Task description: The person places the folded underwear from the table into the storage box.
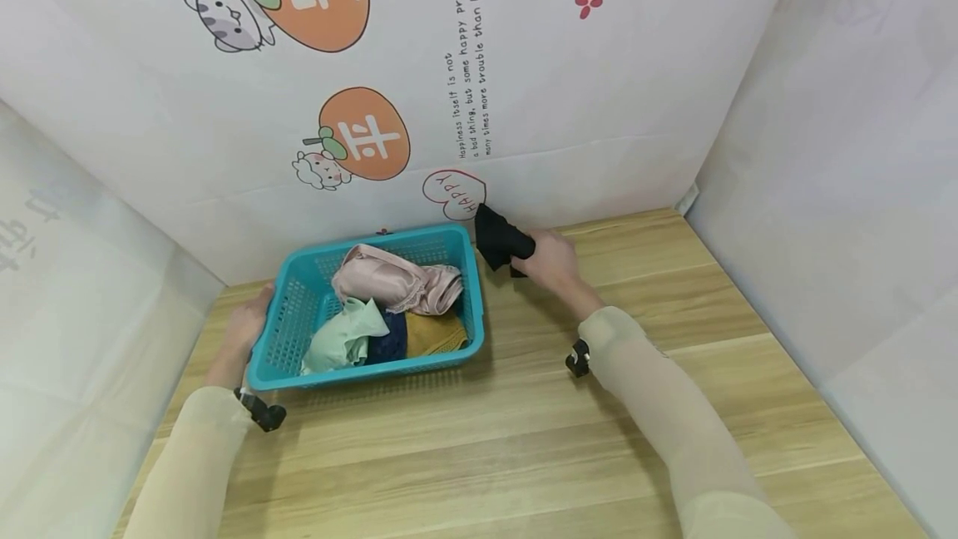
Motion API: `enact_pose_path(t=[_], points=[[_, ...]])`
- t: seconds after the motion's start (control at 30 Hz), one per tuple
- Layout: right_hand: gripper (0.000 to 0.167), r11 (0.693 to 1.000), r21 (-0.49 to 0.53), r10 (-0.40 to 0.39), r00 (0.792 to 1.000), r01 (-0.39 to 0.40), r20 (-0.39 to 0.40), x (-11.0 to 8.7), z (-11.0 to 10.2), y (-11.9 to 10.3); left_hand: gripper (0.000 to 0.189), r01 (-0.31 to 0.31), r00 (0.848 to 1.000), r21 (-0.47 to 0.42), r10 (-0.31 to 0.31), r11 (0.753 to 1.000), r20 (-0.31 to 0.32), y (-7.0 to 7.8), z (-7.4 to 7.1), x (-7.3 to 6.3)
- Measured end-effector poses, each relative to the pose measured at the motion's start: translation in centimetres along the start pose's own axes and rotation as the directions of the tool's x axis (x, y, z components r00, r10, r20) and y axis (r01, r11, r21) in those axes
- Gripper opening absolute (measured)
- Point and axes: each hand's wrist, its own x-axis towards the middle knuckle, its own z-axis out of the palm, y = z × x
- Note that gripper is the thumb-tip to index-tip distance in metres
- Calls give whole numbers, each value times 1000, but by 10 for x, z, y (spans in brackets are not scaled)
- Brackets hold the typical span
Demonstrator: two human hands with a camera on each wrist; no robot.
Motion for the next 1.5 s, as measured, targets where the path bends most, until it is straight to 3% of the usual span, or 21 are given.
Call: enact_pose_path(t=[0.43, 0.77, 1.03, 1.5], points=[[31, 1000, 24, -7, 999, 8, -35, 1, -12, -16, 72, -16, 1000, -1, 16, 1000, 8, -1, 0, -1], [27, 996, 71, -57, 997, 60, -47, 4, -20, -36, 66, 5, 1000, -43, -5, 999, 8, -1, 1, 0], [23, 995, 55, -80, 996, 82, -36, 8, -22, -53, 72, -10, 1000, -3, 10, 1000, -1, -2, 1, -1], [34, 989, 50, -137, 990, 137, -18, 9, -26, -80, 66, -9, 1000, -32, 9, 999, -9, 0, 0, -2]])
